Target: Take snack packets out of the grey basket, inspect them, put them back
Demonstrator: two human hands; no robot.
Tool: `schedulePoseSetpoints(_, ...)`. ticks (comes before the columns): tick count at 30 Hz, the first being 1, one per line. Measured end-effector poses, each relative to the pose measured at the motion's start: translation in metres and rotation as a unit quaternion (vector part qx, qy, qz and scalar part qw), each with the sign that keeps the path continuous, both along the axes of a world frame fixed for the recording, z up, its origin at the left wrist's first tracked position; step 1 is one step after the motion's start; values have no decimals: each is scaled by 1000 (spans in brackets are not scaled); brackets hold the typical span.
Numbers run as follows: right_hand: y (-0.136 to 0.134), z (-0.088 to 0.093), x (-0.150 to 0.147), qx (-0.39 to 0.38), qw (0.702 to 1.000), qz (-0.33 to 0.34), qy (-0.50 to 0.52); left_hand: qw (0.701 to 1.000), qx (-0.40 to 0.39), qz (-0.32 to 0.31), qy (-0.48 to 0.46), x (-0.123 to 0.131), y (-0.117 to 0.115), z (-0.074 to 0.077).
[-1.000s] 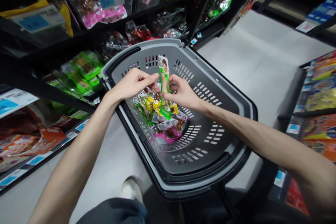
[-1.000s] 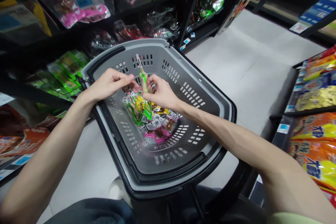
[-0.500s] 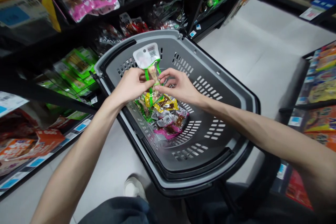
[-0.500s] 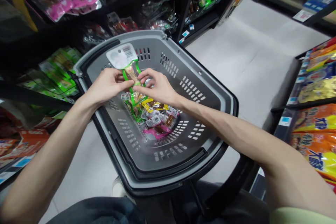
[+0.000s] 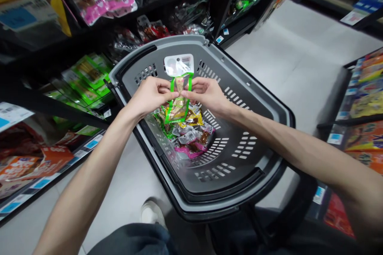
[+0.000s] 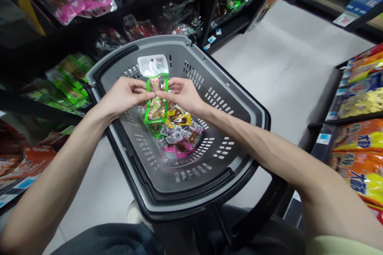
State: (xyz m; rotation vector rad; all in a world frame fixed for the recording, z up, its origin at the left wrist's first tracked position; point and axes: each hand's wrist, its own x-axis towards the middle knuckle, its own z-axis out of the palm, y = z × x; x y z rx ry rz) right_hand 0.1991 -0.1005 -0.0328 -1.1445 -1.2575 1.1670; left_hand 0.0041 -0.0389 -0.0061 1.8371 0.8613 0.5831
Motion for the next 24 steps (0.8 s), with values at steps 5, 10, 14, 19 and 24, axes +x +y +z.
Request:
schedulePoseSetpoints(5,-2,2,1,-18,1000,-4,-5,999,29,-13,13,1,0,2)
schedulePoseSetpoints(10,-4,6,-1,-28,999,-17,-13,998,51,-28,20,2,-2,6)
schedulePoseSetpoints(14,-5,6,-1,-20,1000,-13,-5,997,65,-32,11,5,-4,8)
schedulePoseSetpoints(19,-4,3,-2,-20,1000,-13,8,997,68,-31,18,6,-3,6)
schedulePoseSetpoints(24,-3,-1,-3,-26,999,-7,17,995,87,-38,34,4,-3,6)
